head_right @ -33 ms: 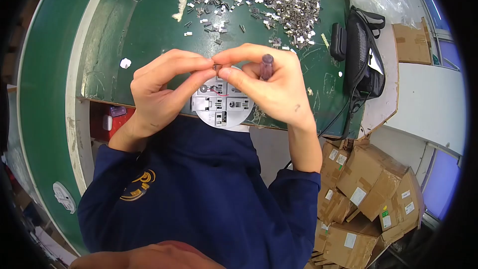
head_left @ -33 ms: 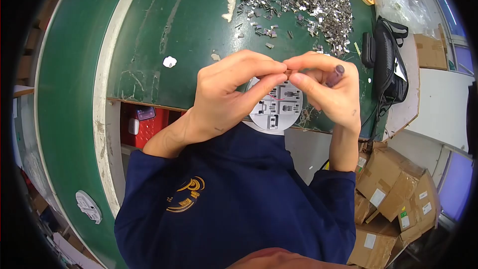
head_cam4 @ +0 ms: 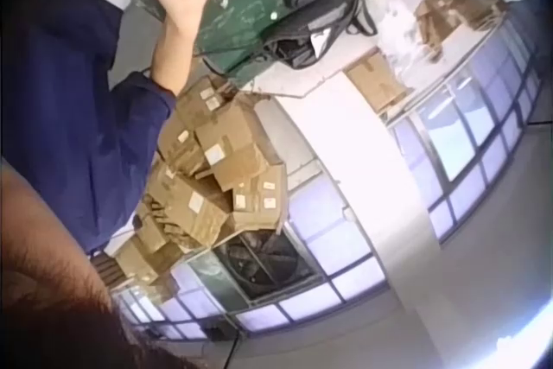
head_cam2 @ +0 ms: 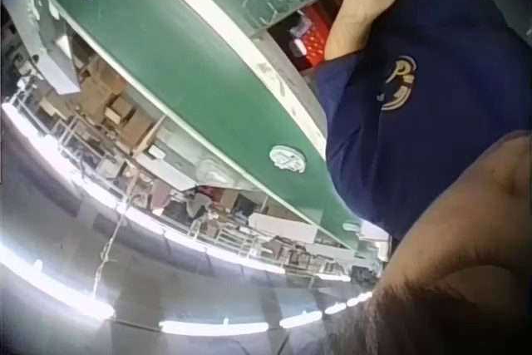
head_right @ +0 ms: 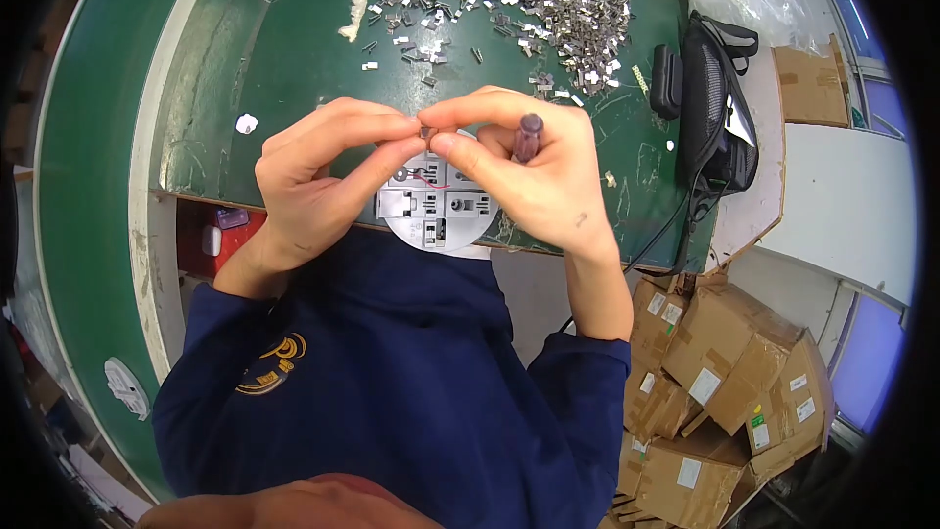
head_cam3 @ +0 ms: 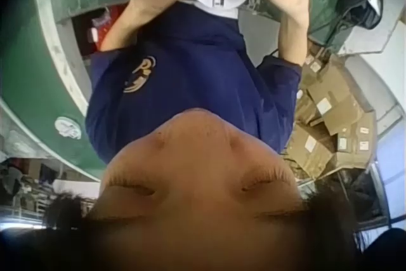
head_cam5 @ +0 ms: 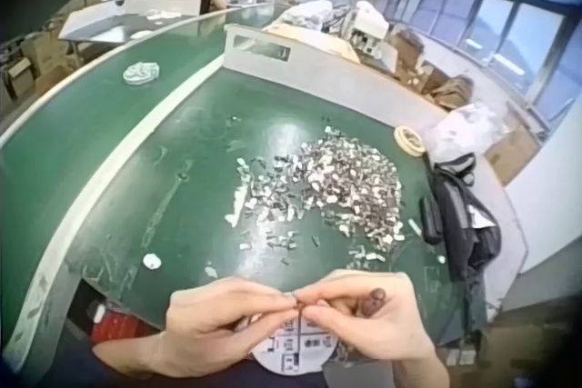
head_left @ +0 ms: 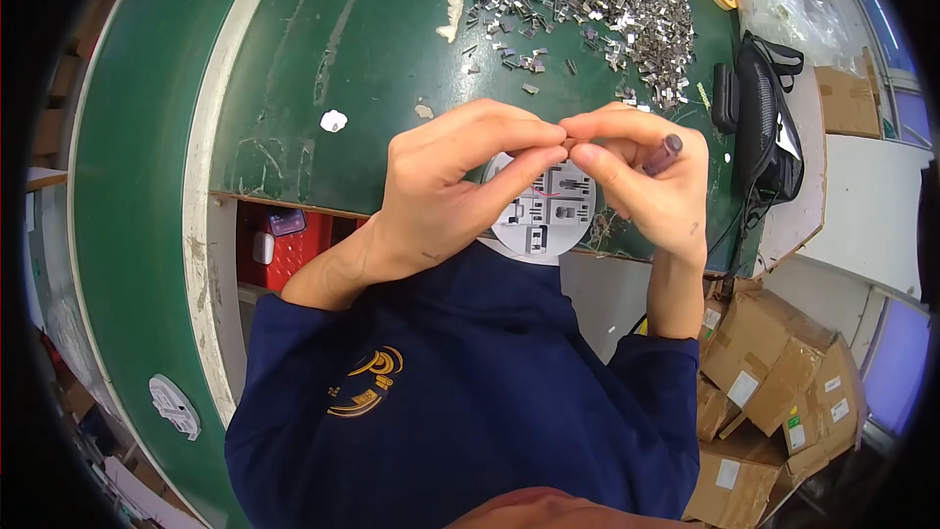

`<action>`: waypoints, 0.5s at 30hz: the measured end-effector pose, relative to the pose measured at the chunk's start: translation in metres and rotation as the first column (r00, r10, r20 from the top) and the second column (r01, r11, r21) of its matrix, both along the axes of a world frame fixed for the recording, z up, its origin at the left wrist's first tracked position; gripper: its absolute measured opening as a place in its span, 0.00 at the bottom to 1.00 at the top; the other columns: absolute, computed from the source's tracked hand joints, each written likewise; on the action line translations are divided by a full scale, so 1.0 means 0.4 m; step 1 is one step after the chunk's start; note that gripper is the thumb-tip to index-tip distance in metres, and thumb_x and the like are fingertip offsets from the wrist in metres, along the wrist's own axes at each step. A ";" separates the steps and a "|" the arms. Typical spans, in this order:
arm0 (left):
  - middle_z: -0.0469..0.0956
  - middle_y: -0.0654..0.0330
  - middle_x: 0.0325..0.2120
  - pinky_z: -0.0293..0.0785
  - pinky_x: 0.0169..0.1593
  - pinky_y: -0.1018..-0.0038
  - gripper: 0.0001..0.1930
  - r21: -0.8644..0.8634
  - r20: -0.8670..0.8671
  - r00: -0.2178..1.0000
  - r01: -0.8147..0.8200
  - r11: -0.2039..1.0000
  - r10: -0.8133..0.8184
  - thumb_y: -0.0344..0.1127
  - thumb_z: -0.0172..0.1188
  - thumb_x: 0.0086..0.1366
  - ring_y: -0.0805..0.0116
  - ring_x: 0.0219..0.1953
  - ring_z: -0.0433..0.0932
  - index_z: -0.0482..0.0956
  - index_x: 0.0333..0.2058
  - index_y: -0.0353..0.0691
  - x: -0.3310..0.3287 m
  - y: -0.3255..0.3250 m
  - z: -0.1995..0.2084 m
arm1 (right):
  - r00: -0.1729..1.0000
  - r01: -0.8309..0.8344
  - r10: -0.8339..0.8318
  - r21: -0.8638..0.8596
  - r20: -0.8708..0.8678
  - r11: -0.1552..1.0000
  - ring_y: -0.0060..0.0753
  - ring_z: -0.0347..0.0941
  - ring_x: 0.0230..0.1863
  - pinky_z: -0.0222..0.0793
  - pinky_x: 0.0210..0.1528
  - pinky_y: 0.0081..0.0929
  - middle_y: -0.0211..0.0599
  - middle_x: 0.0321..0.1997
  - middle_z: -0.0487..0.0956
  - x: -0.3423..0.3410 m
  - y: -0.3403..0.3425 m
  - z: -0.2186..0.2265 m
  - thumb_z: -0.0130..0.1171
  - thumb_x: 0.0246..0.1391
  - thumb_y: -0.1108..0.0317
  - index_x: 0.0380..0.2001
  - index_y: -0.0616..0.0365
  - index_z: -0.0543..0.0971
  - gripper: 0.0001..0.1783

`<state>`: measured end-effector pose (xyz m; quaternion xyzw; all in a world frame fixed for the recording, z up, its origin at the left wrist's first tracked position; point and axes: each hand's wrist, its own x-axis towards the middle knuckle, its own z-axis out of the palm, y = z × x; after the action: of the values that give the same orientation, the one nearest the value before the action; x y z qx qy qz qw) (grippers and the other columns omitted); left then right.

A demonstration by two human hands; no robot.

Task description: Assembling small metal components onto a circular template using a hand tool at a manufacturing workbench.

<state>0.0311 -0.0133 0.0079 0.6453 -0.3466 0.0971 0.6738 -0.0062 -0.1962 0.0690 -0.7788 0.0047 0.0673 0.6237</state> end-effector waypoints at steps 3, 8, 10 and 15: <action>0.81 0.54 0.32 0.76 0.38 0.77 0.11 -0.036 0.007 1.000 0.014 0.999 -0.014 0.16 0.65 0.53 0.68 0.33 0.81 0.81 0.37 0.30 -0.003 -0.008 0.001 | 0.980 0.039 -0.034 -0.024 0.195 0.999 0.04 0.53 0.17 0.44 0.18 0.13 0.18 0.18 0.72 -0.025 0.004 -0.012 0.64 0.51 0.79 0.38 0.64 0.83 0.10; 0.82 0.54 0.32 0.76 0.38 0.76 0.11 -0.037 0.010 0.998 0.069 0.997 -0.069 0.15 0.65 0.52 0.66 0.35 0.81 0.81 0.35 0.31 -0.007 -0.018 -0.008 | 0.991 0.136 -0.137 0.037 0.010 0.990 0.04 0.52 0.16 0.43 0.18 0.13 0.17 0.17 0.70 -0.045 -0.006 -0.007 0.66 0.50 0.79 0.36 0.66 0.83 0.08; 0.82 0.54 0.32 0.76 0.38 0.75 0.11 -0.024 0.029 0.997 0.072 0.997 -0.071 0.15 0.65 0.51 0.65 0.35 0.81 0.81 0.35 0.31 -0.009 -0.022 -0.018 | 0.994 0.106 -0.106 -0.008 0.038 0.994 0.04 0.53 0.16 0.43 0.18 0.12 0.17 0.16 0.70 -0.050 -0.022 -0.023 0.66 0.50 0.79 0.35 0.66 0.84 0.07; 0.82 0.55 0.32 0.76 0.39 0.73 0.12 0.002 0.088 0.990 0.112 0.994 -0.112 0.16 0.67 0.50 0.62 0.35 0.81 0.81 0.35 0.31 -0.022 -0.029 -0.048 | 0.989 0.133 -0.129 0.048 -0.070 0.990 0.04 0.53 0.16 0.43 0.18 0.12 0.17 0.16 0.70 -0.083 -0.028 -0.040 0.67 0.50 0.79 0.34 0.66 0.84 0.07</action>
<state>0.0224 -0.0250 -0.0111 0.6191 -0.4114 0.0879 0.6631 -0.0392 -0.2076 0.0530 -0.7575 0.0751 0.0524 0.6463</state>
